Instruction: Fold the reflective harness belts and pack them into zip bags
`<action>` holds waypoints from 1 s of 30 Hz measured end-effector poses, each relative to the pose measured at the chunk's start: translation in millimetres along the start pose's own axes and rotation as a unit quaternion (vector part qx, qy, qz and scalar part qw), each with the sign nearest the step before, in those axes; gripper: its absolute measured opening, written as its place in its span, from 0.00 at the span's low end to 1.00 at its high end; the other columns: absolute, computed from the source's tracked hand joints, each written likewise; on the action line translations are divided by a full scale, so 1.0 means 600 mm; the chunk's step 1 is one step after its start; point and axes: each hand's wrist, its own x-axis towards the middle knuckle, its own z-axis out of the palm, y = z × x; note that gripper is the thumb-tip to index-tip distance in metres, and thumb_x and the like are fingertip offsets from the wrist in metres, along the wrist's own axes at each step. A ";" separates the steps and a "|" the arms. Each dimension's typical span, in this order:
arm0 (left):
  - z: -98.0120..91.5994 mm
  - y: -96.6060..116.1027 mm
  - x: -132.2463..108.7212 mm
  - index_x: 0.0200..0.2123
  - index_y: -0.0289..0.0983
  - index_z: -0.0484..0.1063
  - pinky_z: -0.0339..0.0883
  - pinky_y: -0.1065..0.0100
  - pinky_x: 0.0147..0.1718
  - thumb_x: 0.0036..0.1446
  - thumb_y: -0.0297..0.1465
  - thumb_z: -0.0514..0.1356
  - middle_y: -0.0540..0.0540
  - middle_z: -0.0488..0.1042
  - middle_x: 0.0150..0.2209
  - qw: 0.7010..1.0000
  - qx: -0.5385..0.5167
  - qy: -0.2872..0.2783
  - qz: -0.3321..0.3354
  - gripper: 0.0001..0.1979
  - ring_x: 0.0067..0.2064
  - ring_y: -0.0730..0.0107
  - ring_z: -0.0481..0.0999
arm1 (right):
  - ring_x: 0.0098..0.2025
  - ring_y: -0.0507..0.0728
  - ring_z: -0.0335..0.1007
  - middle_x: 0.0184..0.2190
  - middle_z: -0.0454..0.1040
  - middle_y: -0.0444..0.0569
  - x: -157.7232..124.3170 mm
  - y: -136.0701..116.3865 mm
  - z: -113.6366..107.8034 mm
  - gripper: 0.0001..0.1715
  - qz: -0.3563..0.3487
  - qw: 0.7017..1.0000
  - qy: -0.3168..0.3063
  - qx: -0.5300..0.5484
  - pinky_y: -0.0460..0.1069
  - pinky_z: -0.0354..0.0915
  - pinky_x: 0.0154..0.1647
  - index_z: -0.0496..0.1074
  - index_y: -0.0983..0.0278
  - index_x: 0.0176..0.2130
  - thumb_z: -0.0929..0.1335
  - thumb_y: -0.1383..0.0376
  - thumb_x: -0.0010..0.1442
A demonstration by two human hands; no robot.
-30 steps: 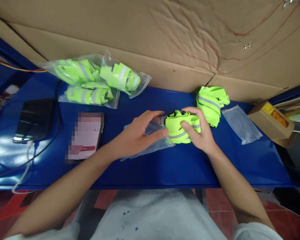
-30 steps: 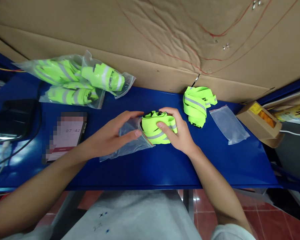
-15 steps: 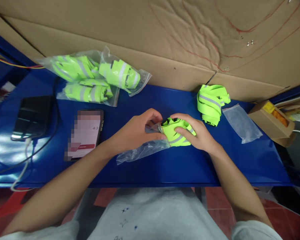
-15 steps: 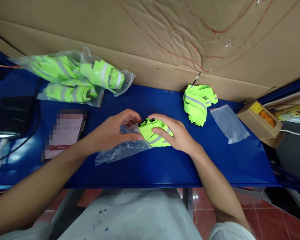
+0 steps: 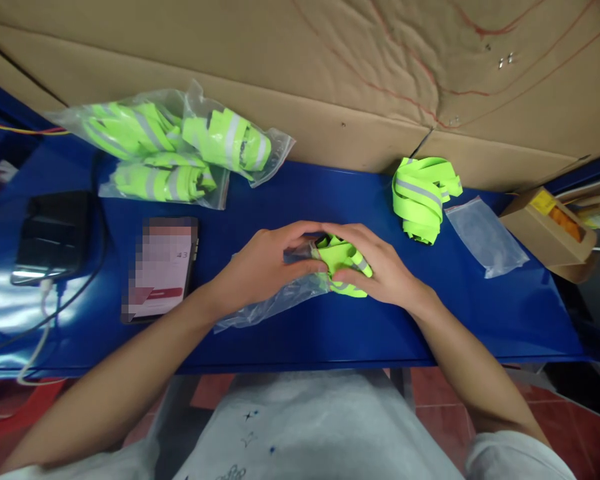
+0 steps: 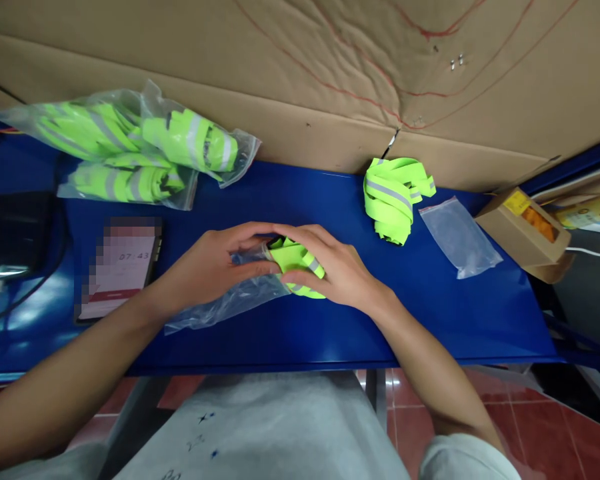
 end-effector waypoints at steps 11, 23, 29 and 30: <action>0.002 -0.001 -0.002 0.66 0.46 0.66 0.74 0.67 0.50 0.62 0.46 0.67 0.49 0.83 0.51 0.997 -0.013 -0.045 0.054 0.32 0.52 0.61 0.83 | 0.60 0.63 0.72 0.61 0.71 0.54 -0.007 -0.018 0.000 0.25 -0.008 0.997 -0.046 -0.061 0.55 0.76 0.51 0.63 0.56 0.66 0.65 0.59 0.72; 0.011 0.012 -0.029 0.72 0.27 0.53 0.60 0.48 0.66 0.56 0.55 0.67 0.28 0.67 0.67 0.864 0.449 0.033 0.223 0.54 0.66 0.42 0.69 | 0.54 0.60 0.75 0.55 0.76 0.50 0.003 -0.006 0.015 0.29 0.129 0.985 0.093 0.073 0.54 0.73 0.55 0.66 0.59 0.61 0.72 0.53 0.66; 0.030 0.003 -0.018 0.73 0.20 0.50 0.64 0.49 0.61 0.56 0.55 0.67 0.26 0.69 0.64 0.822 0.526 0.048 0.214 0.58 0.60 0.41 0.73 | 0.57 0.59 0.75 0.56 0.78 0.48 0.012 -0.017 0.027 0.21 0.147 0.977 0.111 0.110 0.54 0.72 0.58 0.71 0.59 0.58 0.69 0.54 0.70; 0.034 0.000 -0.016 0.73 0.20 0.49 0.65 0.49 0.59 0.55 0.56 0.67 0.26 0.69 0.63 0.819 0.528 0.053 0.217 0.59 0.59 0.41 0.73 | 0.58 0.59 0.74 0.57 0.77 0.48 0.013 -0.016 0.028 0.20 0.145 0.976 0.119 0.111 0.54 0.71 0.59 0.71 0.59 0.58 0.69 0.55 0.70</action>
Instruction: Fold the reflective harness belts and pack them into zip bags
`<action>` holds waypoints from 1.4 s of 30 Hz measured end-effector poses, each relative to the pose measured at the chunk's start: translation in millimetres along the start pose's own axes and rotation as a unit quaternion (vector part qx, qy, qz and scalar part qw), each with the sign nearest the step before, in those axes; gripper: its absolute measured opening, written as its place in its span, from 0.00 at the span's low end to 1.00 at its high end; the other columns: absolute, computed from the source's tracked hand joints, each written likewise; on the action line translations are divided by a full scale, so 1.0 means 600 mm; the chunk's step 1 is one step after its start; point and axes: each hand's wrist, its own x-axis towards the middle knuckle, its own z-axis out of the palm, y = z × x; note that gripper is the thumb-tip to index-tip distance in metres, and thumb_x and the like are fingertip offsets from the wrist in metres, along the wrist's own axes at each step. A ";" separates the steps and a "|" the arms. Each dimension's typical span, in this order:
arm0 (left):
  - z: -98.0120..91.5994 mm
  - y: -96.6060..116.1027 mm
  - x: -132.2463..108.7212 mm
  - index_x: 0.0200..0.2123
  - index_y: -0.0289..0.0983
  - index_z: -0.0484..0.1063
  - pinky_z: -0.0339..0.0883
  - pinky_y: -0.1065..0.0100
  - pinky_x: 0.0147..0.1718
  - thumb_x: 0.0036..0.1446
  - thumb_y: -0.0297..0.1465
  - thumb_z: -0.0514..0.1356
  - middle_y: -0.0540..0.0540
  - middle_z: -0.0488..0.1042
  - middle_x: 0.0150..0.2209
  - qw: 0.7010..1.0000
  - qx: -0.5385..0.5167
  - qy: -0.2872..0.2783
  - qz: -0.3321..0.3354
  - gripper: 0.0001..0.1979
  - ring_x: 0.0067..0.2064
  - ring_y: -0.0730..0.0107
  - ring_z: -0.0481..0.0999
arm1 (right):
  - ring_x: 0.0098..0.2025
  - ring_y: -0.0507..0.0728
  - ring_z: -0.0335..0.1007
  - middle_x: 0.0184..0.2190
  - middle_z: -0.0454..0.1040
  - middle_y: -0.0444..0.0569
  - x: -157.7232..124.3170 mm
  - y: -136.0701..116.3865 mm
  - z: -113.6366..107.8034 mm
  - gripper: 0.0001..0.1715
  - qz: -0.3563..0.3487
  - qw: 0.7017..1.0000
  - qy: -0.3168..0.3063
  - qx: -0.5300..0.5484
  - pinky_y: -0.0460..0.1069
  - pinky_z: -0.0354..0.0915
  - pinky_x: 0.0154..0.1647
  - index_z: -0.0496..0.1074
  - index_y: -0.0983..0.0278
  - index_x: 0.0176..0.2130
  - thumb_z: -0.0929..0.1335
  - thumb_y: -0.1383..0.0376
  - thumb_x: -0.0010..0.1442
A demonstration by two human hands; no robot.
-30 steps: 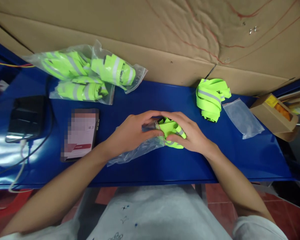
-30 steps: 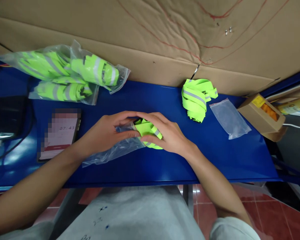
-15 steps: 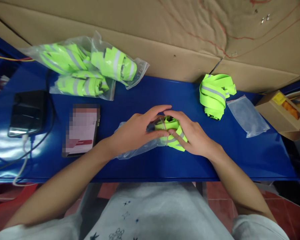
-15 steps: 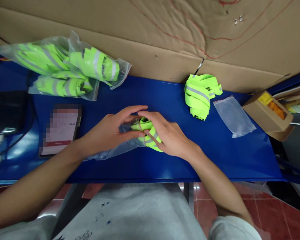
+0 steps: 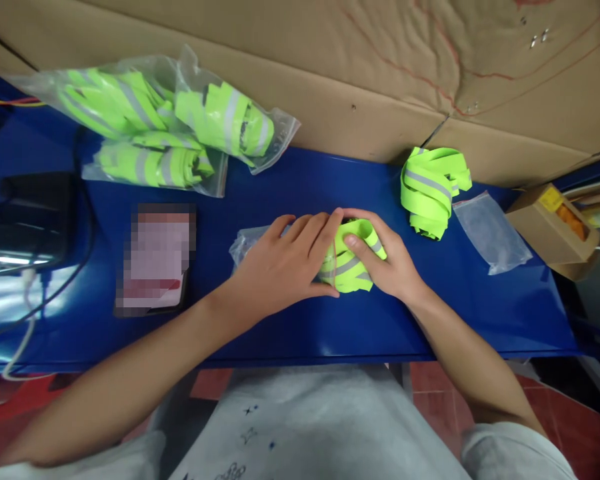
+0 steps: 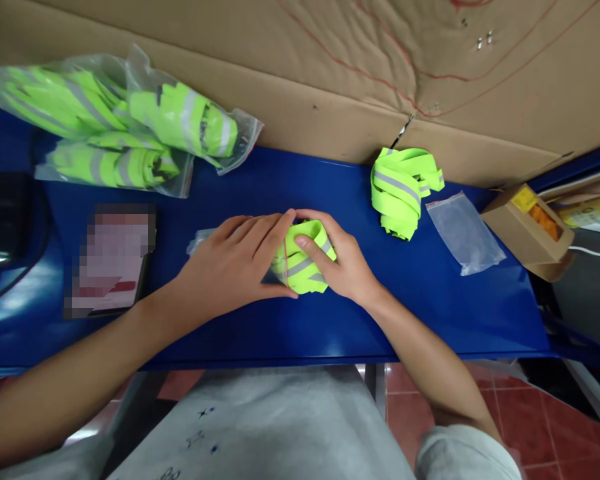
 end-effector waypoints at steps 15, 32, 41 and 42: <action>0.030 0.024 0.008 0.75 0.31 0.49 0.65 0.49 0.58 0.53 0.59 0.66 0.25 0.64 0.66 0.998 -0.010 0.063 -0.022 0.59 0.63 0.37 0.70 | 0.53 0.58 0.77 0.51 0.80 0.49 0.002 0.010 0.028 0.17 -0.012 0.989 0.142 -0.031 0.53 0.72 0.57 0.75 0.59 0.51 0.64 0.52 0.73; 0.037 0.009 0.011 0.75 0.32 0.46 0.68 0.50 0.56 0.45 0.58 0.72 0.28 0.68 0.63 0.998 -0.060 0.018 -0.030 0.66 0.61 0.38 0.72 | 0.62 0.61 0.70 0.62 0.71 0.50 0.006 0.038 -0.013 0.43 0.076 0.973 -0.143 0.163 0.59 0.71 0.62 0.59 0.56 0.64 0.78 0.55 0.57; 0.013 0.013 0.011 0.76 0.32 0.43 0.50 0.35 0.68 0.57 0.50 0.68 0.23 0.54 0.73 0.998 -0.035 0.022 -0.039 0.56 0.73 0.33 0.56 | 0.61 0.63 0.72 0.59 0.75 0.51 0.010 0.028 -0.020 0.41 0.160 0.954 -0.073 0.242 0.61 0.72 0.61 0.65 0.57 0.62 0.79 0.53 0.55; 0.010 0.012 0.009 0.76 0.31 0.44 0.51 0.35 0.68 0.61 0.46 0.66 0.23 0.54 0.73 0.998 -0.033 0.017 -0.046 0.51 0.72 0.34 0.58 | 0.61 0.64 0.73 0.59 0.75 0.51 0.011 0.027 -0.022 0.42 0.173 0.948 -0.072 0.256 0.61 0.73 0.61 0.65 0.57 0.63 0.79 0.52 0.55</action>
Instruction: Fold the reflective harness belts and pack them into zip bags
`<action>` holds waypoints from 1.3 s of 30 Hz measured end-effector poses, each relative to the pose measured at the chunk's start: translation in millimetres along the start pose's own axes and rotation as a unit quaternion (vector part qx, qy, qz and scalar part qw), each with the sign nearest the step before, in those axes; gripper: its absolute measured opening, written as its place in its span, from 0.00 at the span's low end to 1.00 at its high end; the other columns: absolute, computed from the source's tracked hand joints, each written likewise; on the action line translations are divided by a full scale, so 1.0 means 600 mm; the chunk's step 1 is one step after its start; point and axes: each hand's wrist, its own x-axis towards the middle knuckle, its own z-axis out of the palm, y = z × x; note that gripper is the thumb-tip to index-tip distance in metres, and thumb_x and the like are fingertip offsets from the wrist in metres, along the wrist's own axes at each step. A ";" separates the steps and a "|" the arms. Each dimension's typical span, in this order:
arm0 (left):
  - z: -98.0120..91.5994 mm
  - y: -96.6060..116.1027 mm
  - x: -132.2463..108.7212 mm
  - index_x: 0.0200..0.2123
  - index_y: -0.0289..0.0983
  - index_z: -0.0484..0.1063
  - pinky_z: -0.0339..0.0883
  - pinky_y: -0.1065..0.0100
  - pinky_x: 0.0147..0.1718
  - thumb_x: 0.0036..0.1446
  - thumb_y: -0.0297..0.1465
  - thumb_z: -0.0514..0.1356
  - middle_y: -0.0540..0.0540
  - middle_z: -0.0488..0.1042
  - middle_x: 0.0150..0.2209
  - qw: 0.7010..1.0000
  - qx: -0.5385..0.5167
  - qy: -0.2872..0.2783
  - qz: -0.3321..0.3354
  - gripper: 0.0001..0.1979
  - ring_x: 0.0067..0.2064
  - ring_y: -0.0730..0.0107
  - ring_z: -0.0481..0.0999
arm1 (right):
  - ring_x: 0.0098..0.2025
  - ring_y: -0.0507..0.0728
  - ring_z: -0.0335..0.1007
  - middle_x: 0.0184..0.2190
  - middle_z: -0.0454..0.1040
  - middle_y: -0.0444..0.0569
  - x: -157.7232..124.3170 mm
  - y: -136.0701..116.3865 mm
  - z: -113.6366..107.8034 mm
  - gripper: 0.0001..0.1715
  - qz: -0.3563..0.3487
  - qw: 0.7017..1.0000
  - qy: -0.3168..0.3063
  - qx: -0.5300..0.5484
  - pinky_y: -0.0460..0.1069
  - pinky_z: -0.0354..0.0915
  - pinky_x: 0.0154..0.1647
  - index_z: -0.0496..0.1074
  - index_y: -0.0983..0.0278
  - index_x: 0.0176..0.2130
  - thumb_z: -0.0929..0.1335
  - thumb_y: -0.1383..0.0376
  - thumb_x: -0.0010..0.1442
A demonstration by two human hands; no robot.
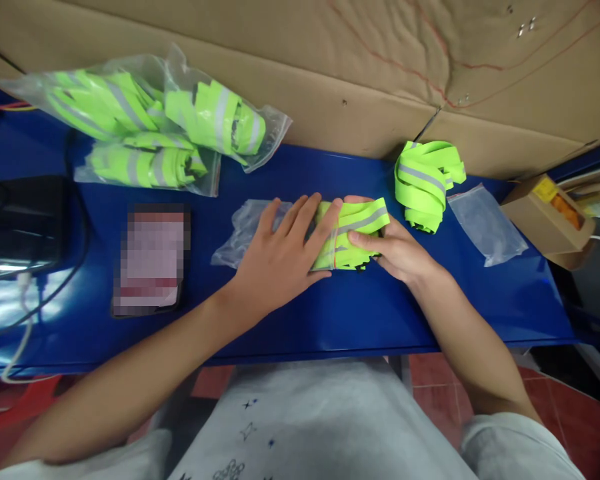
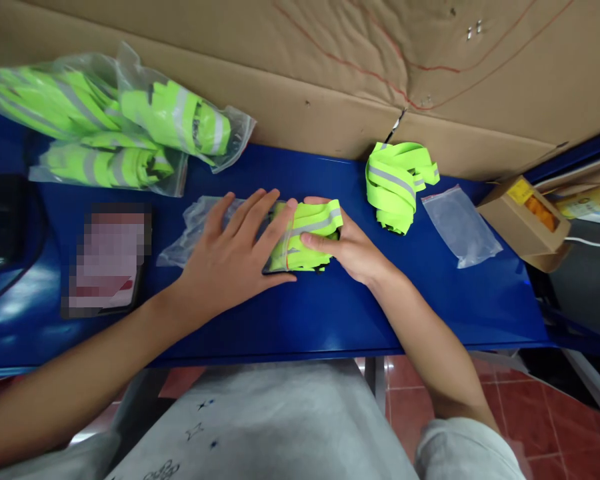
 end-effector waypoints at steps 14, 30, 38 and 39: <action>0.026 -0.001 0.001 0.73 0.31 0.56 0.65 0.42 0.63 0.69 0.23 0.47 0.24 0.60 0.71 0.999 -0.001 0.023 -0.026 0.29 0.69 0.40 0.67 | 0.58 0.63 0.74 0.60 0.73 0.53 -0.005 0.021 0.038 0.39 -0.090 0.983 0.065 -0.144 0.61 0.73 0.60 0.56 0.56 0.66 0.73 0.52 0.64; 0.010 -0.027 -0.001 0.72 0.29 0.51 0.51 0.38 0.70 0.57 0.37 0.66 0.25 0.64 0.67 1.000 -0.024 0.011 -0.011 0.45 0.68 0.36 0.66 | 0.56 0.63 0.76 0.52 0.79 0.50 -0.003 0.026 0.049 0.29 -0.019 1.000 0.021 -0.007 0.61 0.73 0.61 0.71 0.60 0.53 0.75 0.48 0.60; 0.009 -0.019 0.008 0.75 0.31 0.47 0.55 0.38 0.69 0.60 0.32 0.66 0.25 0.64 0.66 0.999 0.001 0.033 0.037 0.46 0.69 0.36 0.64 | 0.40 0.58 0.75 0.37 0.77 0.46 0.000 0.021 0.071 0.19 -0.062 0.994 0.071 -0.054 0.56 0.73 0.46 0.72 0.62 0.42 0.74 0.51 0.60; 0.004 -0.020 0.008 0.75 0.34 0.46 0.55 0.38 0.69 0.59 0.33 0.68 0.26 0.63 0.67 0.999 0.005 0.030 0.042 0.48 0.69 0.35 0.64 | 0.40 0.57 0.74 0.37 0.77 0.46 0.000 0.020 0.070 0.19 -0.066 0.994 0.071 -0.054 0.56 0.73 0.46 0.72 0.62 0.42 0.74 0.51 0.60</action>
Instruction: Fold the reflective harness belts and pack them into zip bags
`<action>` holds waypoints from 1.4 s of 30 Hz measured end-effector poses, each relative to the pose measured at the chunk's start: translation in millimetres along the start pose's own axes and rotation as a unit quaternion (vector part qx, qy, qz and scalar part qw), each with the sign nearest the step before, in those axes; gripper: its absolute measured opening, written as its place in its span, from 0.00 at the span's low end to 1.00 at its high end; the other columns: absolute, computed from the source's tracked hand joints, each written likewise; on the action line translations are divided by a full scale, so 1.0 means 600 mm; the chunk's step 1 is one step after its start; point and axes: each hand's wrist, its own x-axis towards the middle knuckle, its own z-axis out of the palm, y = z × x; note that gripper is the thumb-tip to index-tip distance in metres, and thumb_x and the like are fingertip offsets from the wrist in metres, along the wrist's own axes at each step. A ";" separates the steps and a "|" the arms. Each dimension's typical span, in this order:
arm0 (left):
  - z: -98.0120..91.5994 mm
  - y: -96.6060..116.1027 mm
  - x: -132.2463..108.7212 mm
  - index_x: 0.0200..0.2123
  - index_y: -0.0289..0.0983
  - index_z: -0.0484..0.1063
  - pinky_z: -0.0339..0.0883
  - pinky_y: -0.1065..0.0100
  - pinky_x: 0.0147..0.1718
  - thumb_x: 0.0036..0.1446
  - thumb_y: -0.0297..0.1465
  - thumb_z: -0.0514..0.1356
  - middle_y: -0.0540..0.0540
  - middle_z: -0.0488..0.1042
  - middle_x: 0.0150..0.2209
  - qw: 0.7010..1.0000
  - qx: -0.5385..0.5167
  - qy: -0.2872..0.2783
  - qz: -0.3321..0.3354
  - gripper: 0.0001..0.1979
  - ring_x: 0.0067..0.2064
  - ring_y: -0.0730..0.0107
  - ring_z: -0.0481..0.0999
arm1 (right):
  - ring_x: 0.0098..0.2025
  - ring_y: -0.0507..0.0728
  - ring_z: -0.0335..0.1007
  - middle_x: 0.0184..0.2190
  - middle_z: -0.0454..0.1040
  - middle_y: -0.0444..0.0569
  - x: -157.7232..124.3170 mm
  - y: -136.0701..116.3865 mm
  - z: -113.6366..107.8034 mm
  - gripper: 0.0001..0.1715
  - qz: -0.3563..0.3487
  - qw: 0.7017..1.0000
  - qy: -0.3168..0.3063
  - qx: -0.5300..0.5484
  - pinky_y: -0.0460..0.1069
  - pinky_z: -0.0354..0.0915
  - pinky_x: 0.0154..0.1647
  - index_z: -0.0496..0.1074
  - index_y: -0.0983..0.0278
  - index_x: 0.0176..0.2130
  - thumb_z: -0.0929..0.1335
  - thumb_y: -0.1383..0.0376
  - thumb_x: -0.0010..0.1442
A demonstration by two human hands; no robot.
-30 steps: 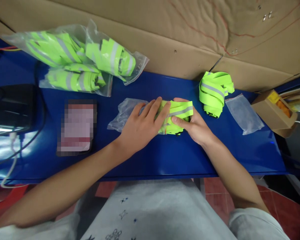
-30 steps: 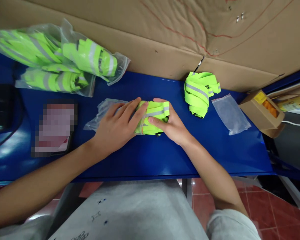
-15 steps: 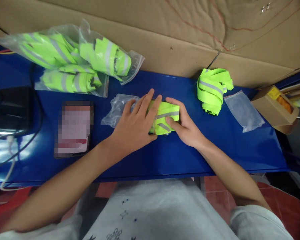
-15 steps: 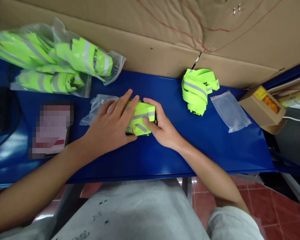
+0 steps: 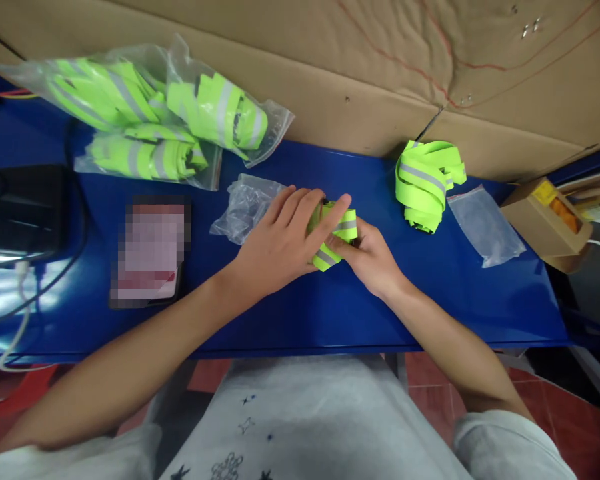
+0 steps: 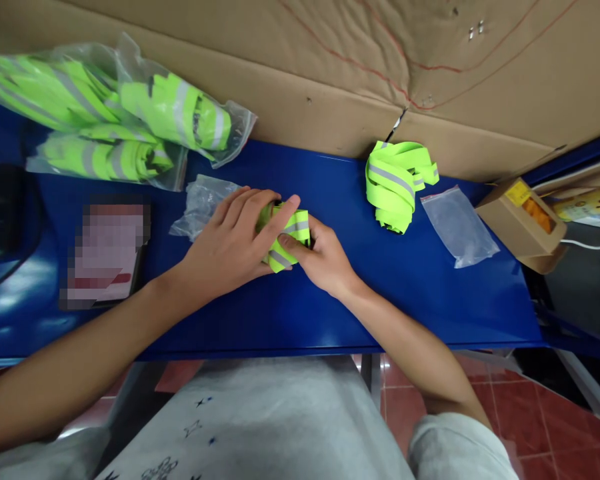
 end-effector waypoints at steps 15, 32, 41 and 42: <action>-0.023 0.016 -0.018 0.70 0.25 0.56 0.74 0.52 0.48 0.64 0.30 0.60 0.29 0.75 0.56 0.995 0.059 0.006 0.084 0.34 0.51 0.45 0.78 | 0.31 0.50 0.67 0.29 0.73 0.40 -0.007 -0.017 -0.016 0.17 0.017 0.995 -0.101 0.005 0.46 0.66 0.33 0.74 0.64 0.35 0.79 0.60 0.51; -0.027 0.003 -0.021 0.73 0.38 0.49 0.70 0.51 0.51 0.56 0.42 0.70 0.30 0.70 0.58 0.995 0.035 0.042 0.079 0.50 0.55 0.44 0.73 | 0.31 0.51 0.70 0.30 0.77 0.42 -0.015 -0.022 -0.024 0.14 0.001 0.998 -0.052 0.020 0.47 0.68 0.33 0.80 0.64 0.34 0.79 0.57 0.53; -0.004 0.004 -0.017 0.77 0.47 0.40 0.64 0.55 0.44 0.62 0.47 0.63 0.34 0.69 0.55 0.996 0.058 0.008 0.066 0.48 0.49 0.47 0.71 | 0.29 0.51 0.69 0.31 0.79 0.44 -0.029 0.008 0.024 0.08 -0.079 0.982 0.079 -0.153 0.49 0.66 0.34 0.78 0.64 0.36 0.68 0.66 0.57; -0.004 0.003 -0.015 0.77 0.46 0.39 0.64 0.54 0.44 0.61 0.49 0.64 0.34 0.69 0.56 0.996 0.053 0.014 0.066 0.50 0.50 0.46 0.71 | 0.30 0.52 0.70 0.31 0.78 0.44 -0.024 0.003 0.015 0.07 -0.079 0.983 0.057 -0.155 0.49 0.67 0.34 0.77 0.64 0.36 0.68 0.65 0.58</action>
